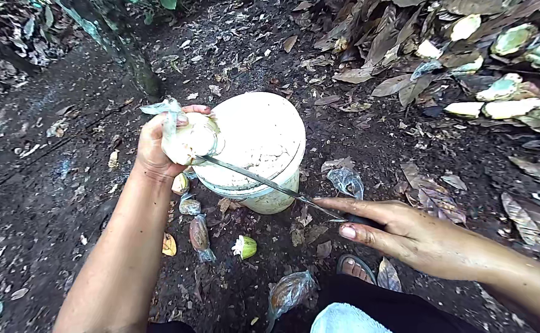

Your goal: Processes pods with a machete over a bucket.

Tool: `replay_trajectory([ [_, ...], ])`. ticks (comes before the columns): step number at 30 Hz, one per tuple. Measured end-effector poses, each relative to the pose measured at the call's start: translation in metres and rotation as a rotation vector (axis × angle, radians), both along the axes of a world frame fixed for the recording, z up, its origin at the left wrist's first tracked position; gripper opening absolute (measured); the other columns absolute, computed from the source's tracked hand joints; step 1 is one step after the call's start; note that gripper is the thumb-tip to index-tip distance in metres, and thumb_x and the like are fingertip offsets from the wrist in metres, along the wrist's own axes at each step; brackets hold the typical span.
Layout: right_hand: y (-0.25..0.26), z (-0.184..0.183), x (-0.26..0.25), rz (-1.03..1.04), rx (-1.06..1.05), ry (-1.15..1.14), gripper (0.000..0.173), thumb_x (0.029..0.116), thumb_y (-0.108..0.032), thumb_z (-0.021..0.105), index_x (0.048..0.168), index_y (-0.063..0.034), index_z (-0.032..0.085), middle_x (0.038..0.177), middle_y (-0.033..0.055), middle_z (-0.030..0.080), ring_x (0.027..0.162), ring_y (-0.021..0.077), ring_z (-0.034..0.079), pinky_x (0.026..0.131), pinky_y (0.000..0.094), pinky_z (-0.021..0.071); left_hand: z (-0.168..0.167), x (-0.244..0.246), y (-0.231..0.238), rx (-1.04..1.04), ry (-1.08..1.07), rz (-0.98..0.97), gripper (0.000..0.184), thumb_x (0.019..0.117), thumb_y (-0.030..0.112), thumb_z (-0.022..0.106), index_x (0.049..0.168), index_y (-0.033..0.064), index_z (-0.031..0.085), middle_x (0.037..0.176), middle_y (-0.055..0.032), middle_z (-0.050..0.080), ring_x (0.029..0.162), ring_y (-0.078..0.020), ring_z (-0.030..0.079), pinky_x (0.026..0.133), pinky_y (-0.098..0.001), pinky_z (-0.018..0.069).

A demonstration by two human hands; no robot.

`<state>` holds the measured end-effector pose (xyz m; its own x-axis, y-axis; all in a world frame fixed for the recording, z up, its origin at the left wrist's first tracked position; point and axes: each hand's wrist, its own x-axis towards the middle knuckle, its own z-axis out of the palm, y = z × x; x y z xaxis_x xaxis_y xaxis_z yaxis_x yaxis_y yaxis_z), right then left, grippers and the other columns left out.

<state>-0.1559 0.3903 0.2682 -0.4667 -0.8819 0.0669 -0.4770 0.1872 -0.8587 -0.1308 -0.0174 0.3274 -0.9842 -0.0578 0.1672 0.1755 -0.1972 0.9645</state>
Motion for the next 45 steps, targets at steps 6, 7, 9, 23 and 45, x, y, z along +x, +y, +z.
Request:
replay_trajectory([
  [6,-0.013,-0.008,0.012,-0.046,0.001,0.063,0.051,0.1077,-0.049,0.044,0.152,-0.0251,0.052,0.116,-0.0017,0.07,0.08,-0.0031,0.061,0.072,0.0158,0.0517,0.004,-0.004,0.021,-0.314,-0.087,0.122,0.036,0.0945,0.016,0.038,0.112,0.0086,0.068,0.1,-0.0016,0.074,0.086,-0.0081,0.071,0.073,-0.0244,0.0596],
  [7,-0.015,-0.009,0.015,-0.053,0.011,0.062,0.051,0.1079,-0.049,0.044,0.153,-0.0251,0.051,0.116,-0.001,0.07,0.081,-0.002,0.062,0.073,0.0167,0.0519,0.001,-0.006,0.023,-0.313,-0.081,0.139,0.035,0.0946,0.015,0.039,0.111,0.0083,0.069,0.099,-0.0015,0.074,0.086,-0.008,0.071,0.073,-0.0245,0.0596],
  [9,-0.019,-0.012,0.019,-0.075,0.014,0.066,0.052,0.1081,-0.048,0.043,0.153,-0.0241,0.05,0.115,0.0016,0.071,0.083,0.0019,0.063,0.076,0.0203,0.053,-0.006,-0.011,0.028,-0.275,-0.056,0.187,0.035,0.0967,0.015,0.036,0.112,0.0085,0.067,0.1,-0.0014,0.073,0.087,-0.0081,0.07,0.074,-0.0247,0.0589],
  [23,-0.039,-0.031,0.02,-0.275,0.152,0.589,0.051,0.1077,-0.046,0.04,0.154,-0.0264,0.05,0.087,0.0129,0.064,0.063,0.0273,0.064,0.051,0.0404,0.0514,-0.004,-0.008,0.019,-0.254,-0.169,0.173,0.029,0.1008,0.018,0.054,0.129,0.0187,0.056,0.102,0.0047,0.071,0.089,-0.0058,0.07,0.077,-0.0245,0.061],
  [45,-0.07,-0.034,0.028,-0.054,-0.088,-0.593,0.058,0.1093,-0.041,0.041,0.161,-0.0165,0.033,0.089,-0.0003,0.059,0.061,0.0068,0.058,0.054,0.0222,0.0522,-0.039,-0.023,0.022,0.224,-0.108,0.369,0.033,0.1095,0.035,0.042,0.139,0.0222,0.048,0.122,-0.0082,0.066,0.111,-0.0271,0.067,0.091,-0.0511,0.0578],
])
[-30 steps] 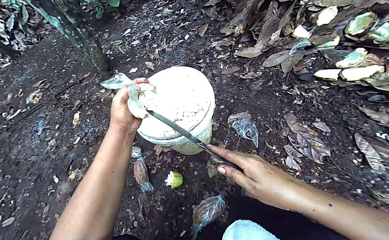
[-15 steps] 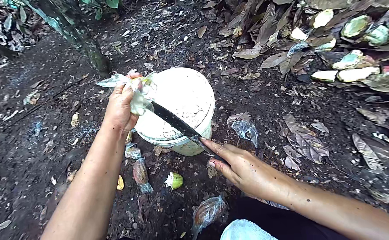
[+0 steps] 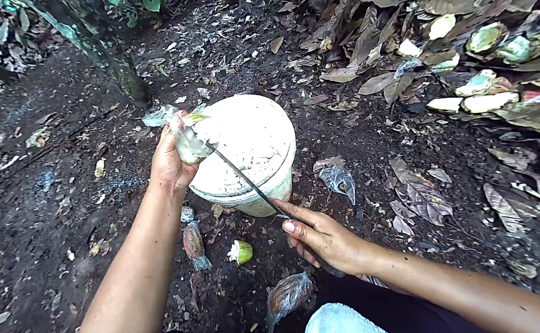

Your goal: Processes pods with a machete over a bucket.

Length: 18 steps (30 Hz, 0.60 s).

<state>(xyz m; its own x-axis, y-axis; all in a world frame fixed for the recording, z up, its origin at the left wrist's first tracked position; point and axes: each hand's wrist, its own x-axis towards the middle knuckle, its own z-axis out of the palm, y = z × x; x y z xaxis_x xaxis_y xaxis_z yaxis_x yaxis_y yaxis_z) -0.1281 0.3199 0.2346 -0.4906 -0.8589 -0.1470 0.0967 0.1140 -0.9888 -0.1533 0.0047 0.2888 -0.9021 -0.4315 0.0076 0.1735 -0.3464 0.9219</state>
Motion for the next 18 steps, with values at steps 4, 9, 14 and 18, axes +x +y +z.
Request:
replay_trajectory([
  [4,-0.002,-0.0016,-0.0006,0.026,-0.066,-0.275,0.057,0.1089,-0.043,0.041,0.161,-0.0206,0.031,0.086,-0.0013,0.058,0.058,0.0086,0.057,0.051,0.023,0.0525,-0.0053,0.0022,-0.0037,0.097,-0.025,0.04,0.034,0.1082,0.038,0.047,0.139,0.0226,0.05,0.121,-0.0104,0.066,0.109,-0.0293,0.068,0.09,-0.0539,0.0586],
  [9,0.0015,-0.0055,-0.0045,0.04,-0.202,-0.553,0.053,0.1072,-0.048,0.043,0.153,-0.0215,0.036,0.084,-0.0006,0.06,0.054,0.0071,0.056,0.048,0.02,0.0509,-0.0096,0.0027,-0.004,0.164,-0.033,0.087,0.035,0.108,0.044,0.043,0.132,0.0225,0.056,0.116,-0.0076,0.068,0.102,-0.0238,0.07,0.081,-0.0452,0.0615],
  [14,0.0065,-0.0006,-0.0034,-0.059,-0.071,-0.035,0.056,0.1092,-0.044,0.041,0.158,-0.0168,0.038,0.091,-0.0032,0.061,0.062,0.0058,0.059,0.052,0.0206,0.0522,-0.0071,0.0036,-0.0077,0.258,0.012,0.189,0.045,0.1074,0.047,0.044,0.139,0.0168,0.051,0.125,-0.0149,0.064,0.112,-0.0336,0.067,0.091,-0.0556,0.058],
  [18,0.0045,-0.0002,-0.0056,-0.105,0.017,0.15,0.058,0.1089,-0.047,0.04,0.159,-0.0189,0.039,0.092,-0.0025,0.062,0.062,0.0041,0.057,0.053,0.0198,0.0506,-0.0082,0.0083,-0.0021,0.208,0.007,0.192,0.043,0.1085,0.04,0.045,0.147,0.0212,0.043,0.132,-0.0154,0.061,0.116,-0.0364,0.065,0.092,-0.0595,0.0567],
])
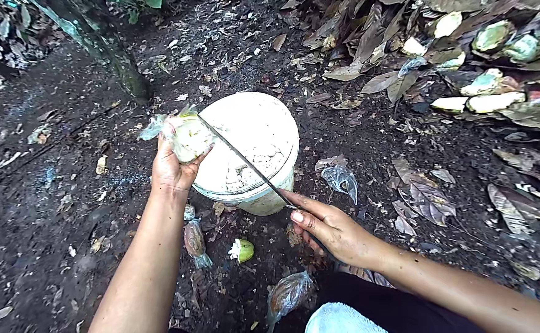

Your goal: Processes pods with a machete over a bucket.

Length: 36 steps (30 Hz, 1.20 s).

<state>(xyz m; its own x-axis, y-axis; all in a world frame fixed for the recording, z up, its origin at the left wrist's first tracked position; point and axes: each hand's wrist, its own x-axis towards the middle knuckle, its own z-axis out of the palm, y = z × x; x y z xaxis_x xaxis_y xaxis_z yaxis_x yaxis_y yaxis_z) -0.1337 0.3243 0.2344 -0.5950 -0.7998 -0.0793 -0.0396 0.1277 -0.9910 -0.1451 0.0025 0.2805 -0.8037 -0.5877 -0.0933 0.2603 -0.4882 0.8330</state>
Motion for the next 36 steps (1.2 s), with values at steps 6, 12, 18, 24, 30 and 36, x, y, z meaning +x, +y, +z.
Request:
replay_trajectory([
  [6,0.0,0.001,-0.005,0.0,0.008,-0.08,0.057,0.1092,-0.045,0.04,0.159,-0.0188,0.038,0.09,-0.0017,0.062,0.061,0.0067,0.059,0.052,0.0216,0.0521,-0.005,0.002,0.0,-0.02,0.003,0.01,0.045,0.108,0.035,0.049,0.151,0.0254,0.04,0.137,-0.0135,0.059,0.119,-0.0357,0.063,0.093,-0.0587,0.0565],
  [12,0.009,0.001,-0.008,0.055,-0.104,-0.328,0.058,0.1082,-0.045,0.041,0.159,-0.0173,0.036,0.089,-0.001,0.061,0.06,0.0082,0.059,0.05,0.0211,0.0523,-0.005,0.009,0.001,0.051,0.004,0.018,0.044,0.1073,0.043,0.047,0.144,0.0177,0.047,0.132,-0.0146,0.062,0.118,-0.0348,0.065,0.093,-0.0545,0.0585],
  [18,0.018,-0.001,-0.018,0.096,-0.108,-0.267,0.059,0.1073,-0.048,0.043,0.158,-0.0175,0.038,0.086,-0.0028,0.061,0.058,0.007,0.058,0.049,0.0202,0.0516,-0.004,0.013,-0.003,-0.206,0.075,-0.113,0.039,0.1096,0.038,0.044,0.148,0.028,0.041,0.135,-0.0057,0.06,0.119,-0.0271,0.064,0.095,-0.0498,0.0582],
  [24,0.027,-0.01,-0.041,0.186,-0.149,-0.35,0.062,0.1051,-0.052,0.045,0.158,-0.0213,0.036,0.081,-0.0025,0.061,0.054,0.0064,0.056,0.047,0.0193,0.05,0.001,0.004,-0.01,-0.256,0.134,-0.215,0.034,0.1111,0.036,0.038,0.143,0.0267,0.044,0.128,-0.0054,0.064,0.115,-0.0254,0.066,0.094,-0.0491,0.0585],
  [30,0.027,-0.009,-0.039,0.079,0.046,0.105,0.06,0.1065,-0.053,0.041,0.159,-0.0234,0.04,0.086,-0.0037,0.06,0.062,0.003,0.056,0.054,0.0198,0.0494,-0.001,-0.002,-0.002,-0.224,0.126,-0.182,0.037,0.1109,0.038,0.039,0.146,0.0251,0.042,0.131,-0.0076,0.062,0.117,-0.0272,0.065,0.095,-0.0502,0.0576],
  [36,0.028,-0.008,-0.035,0.083,-0.023,0.002,0.058,0.1076,-0.048,0.042,0.158,-0.0197,0.041,0.086,-0.0041,0.061,0.06,0.004,0.057,0.051,0.0189,0.0503,-0.002,-0.008,0.002,-0.222,0.132,-0.11,0.038,0.1113,0.036,0.038,0.148,0.0251,0.04,0.132,-0.0085,0.062,0.118,-0.028,0.065,0.094,-0.0513,0.0574],
])
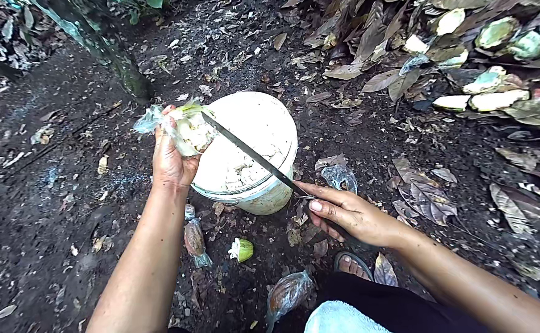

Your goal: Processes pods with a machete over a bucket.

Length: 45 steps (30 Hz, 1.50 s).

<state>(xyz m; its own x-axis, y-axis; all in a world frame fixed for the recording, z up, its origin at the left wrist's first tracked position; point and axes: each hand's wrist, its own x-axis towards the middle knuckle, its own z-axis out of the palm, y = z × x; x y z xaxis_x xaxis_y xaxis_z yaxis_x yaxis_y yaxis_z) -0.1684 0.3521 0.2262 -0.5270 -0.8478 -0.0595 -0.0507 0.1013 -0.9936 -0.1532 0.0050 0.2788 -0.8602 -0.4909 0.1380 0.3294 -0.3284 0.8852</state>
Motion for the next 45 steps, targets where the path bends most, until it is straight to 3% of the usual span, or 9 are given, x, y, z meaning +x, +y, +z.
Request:
replay_trajectory([
  [6,-0.013,0.003,0.011,-0.003,0.018,-0.104,0.057,0.109,-0.044,0.039,0.159,-0.0178,0.037,0.087,-0.0027,0.061,0.061,0.0055,0.058,0.052,0.0207,0.0514,-0.006,-0.004,0.013,-0.14,0.048,0.08,0.038,0.1109,0.031,0.041,0.147,0.0205,0.038,0.129,-0.0052,0.062,0.115,-0.0221,0.065,0.094,-0.0441,0.0576],
  [12,-0.039,-0.002,0.03,-0.019,-0.025,-0.116,0.057,0.1108,-0.04,0.035,0.162,-0.016,0.03,0.088,-0.0001,0.059,0.06,0.0073,0.057,0.052,0.0231,0.0518,-0.008,-0.017,0.025,-0.144,0.153,0.184,0.039,0.111,0.027,0.04,0.149,0.0176,0.034,0.13,-0.0077,0.06,0.118,-0.0237,0.063,0.098,-0.0463,0.0552],
  [18,-0.033,-0.004,0.033,-0.043,-0.118,-0.078,0.061,0.1091,-0.047,0.039,0.16,-0.0141,0.035,0.087,-0.0034,0.06,0.063,0.004,0.058,0.054,0.0198,0.0522,0.007,-0.015,0.019,0.012,0.117,0.19,0.042,0.1115,0.041,0.034,0.151,0.0243,0.037,0.133,-0.0096,0.059,0.119,-0.0276,0.062,0.095,-0.0501,0.0557],
  [23,-0.03,-0.005,0.033,-0.07,-0.118,-0.044,0.061,0.1094,-0.047,0.037,0.16,-0.0127,0.035,0.088,-0.0032,0.06,0.064,0.0044,0.059,0.054,0.0201,0.0527,0.008,-0.01,0.019,0.042,0.134,0.182,0.042,0.1117,0.04,0.035,0.151,0.0248,0.037,0.136,-0.011,0.058,0.121,-0.0292,0.062,0.096,-0.051,0.0557],
  [32,-0.018,0.0,0.022,-0.038,-0.094,-0.083,0.059,0.109,-0.046,0.039,0.159,-0.0146,0.037,0.085,-0.0046,0.06,0.061,0.0042,0.058,0.051,0.0193,0.0515,0.001,-0.002,0.012,-0.122,0.145,0.136,0.041,0.1121,0.034,0.034,0.151,0.0222,0.033,0.134,-0.0067,0.059,0.12,-0.0243,0.063,0.098,-0.0467,0.0556],
  [45,-0.019,-0.005,0.019,-0.021,-0.085,-0.141,0.058,0.1088,-0.045,0.04,0.159,-0.0152,0.037,0.084,-0.0043,0.06,0.06,0.0059,0.058,0.05,0.0204,0.0516,-0.002,-0.002,0.012,-0.16,0.119,0.097,0.04,0.1116,0.035,0.037,0.149,0.0219,0.035,0.131,-0.0058,0.06,0.118,-0.0225,0.063,0.096,-0.0445,0.0567],
])
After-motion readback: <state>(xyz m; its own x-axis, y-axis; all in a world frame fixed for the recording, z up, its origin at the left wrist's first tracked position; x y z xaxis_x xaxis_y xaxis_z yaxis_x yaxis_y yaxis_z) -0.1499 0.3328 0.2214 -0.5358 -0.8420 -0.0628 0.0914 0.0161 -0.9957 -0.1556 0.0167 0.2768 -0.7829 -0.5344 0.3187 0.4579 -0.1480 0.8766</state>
